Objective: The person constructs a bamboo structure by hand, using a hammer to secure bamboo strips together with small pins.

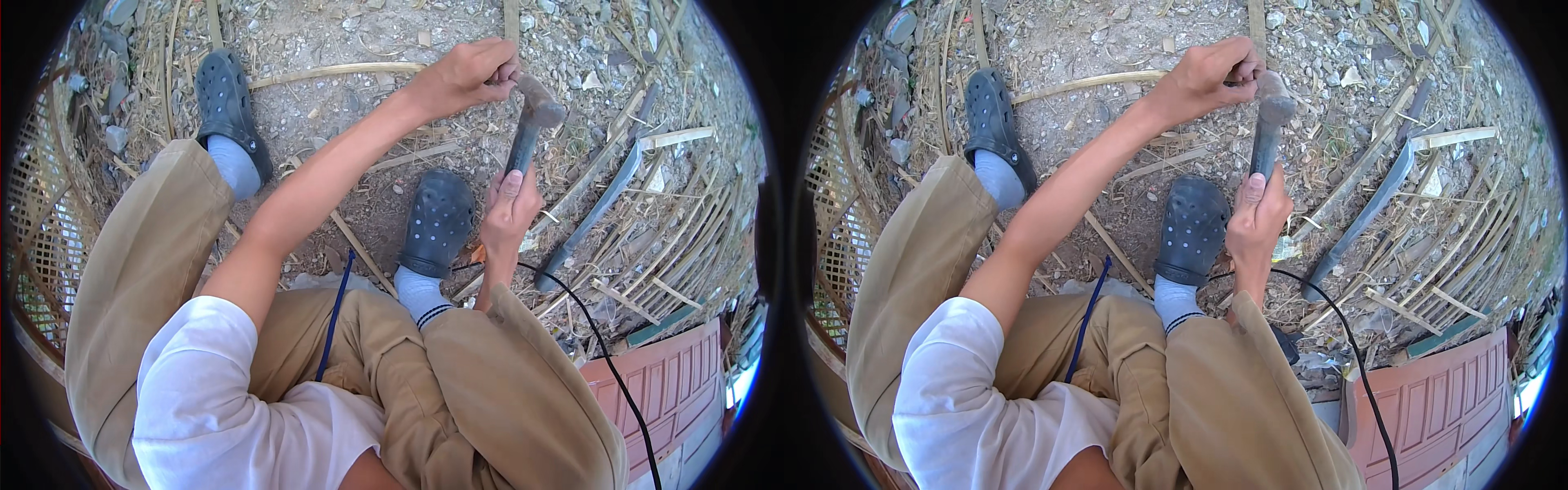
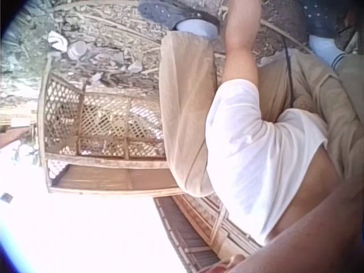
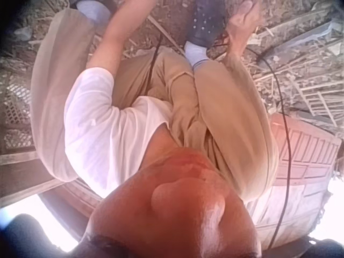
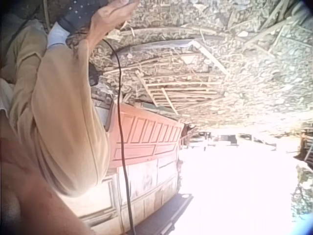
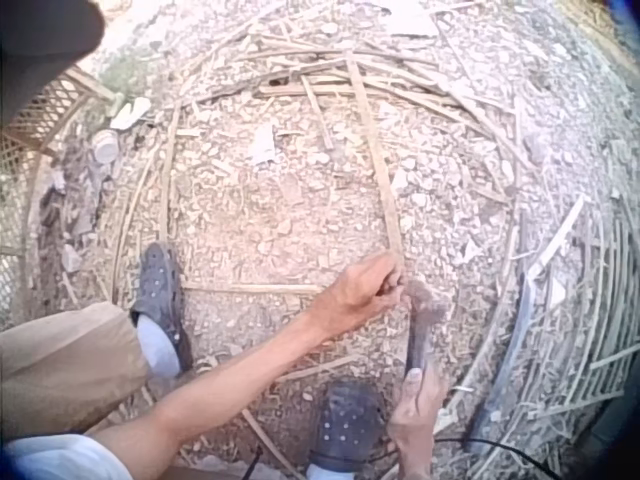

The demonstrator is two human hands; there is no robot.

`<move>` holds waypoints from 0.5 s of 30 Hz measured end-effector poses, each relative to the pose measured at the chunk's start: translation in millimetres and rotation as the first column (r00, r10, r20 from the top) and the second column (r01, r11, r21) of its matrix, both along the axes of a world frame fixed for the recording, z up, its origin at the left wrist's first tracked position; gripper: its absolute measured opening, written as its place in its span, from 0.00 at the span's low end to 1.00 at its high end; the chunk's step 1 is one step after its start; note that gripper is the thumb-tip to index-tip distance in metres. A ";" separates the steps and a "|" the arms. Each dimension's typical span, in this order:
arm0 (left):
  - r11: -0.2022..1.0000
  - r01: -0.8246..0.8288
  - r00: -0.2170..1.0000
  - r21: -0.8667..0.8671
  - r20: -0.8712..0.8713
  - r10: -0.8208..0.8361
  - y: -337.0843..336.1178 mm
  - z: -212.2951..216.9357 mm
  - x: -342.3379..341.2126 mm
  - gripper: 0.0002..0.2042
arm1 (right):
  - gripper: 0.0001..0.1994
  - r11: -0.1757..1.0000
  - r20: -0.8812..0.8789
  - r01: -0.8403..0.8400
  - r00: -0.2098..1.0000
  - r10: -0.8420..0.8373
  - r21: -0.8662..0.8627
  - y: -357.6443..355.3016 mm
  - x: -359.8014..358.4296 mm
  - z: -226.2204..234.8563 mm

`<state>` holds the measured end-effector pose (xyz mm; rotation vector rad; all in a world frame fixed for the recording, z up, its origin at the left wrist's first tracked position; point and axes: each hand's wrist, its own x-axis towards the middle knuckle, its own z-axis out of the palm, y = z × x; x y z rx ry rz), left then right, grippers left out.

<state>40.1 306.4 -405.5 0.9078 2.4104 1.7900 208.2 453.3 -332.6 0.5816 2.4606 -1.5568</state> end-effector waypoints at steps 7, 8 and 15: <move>0.998 0.035 0.998 -0.054 0.047 -0.032 -4.5 2.2 -1.1 0.17 | 0.30 0.998 -0.034 0.031 0.999 -0.033 -0.050 -6.1 5.0 -1.8; 0.998 0.034 0.999 -0.056 0.042 -0.031 -2.0 2.1 -3.5 0.17 | 0.31 1.000 0.005 0.010 1.000 -0.010 0.004 -6.0 4.0 -1.0; 0.999 -0.004 1.000 0.040 0.015 0.003 -1.3 0.2 0.7 0.17 | 0.32 0.998 -0.021 0.038 0.999 -0.039 -0.058 -5.8 5.5 -1.6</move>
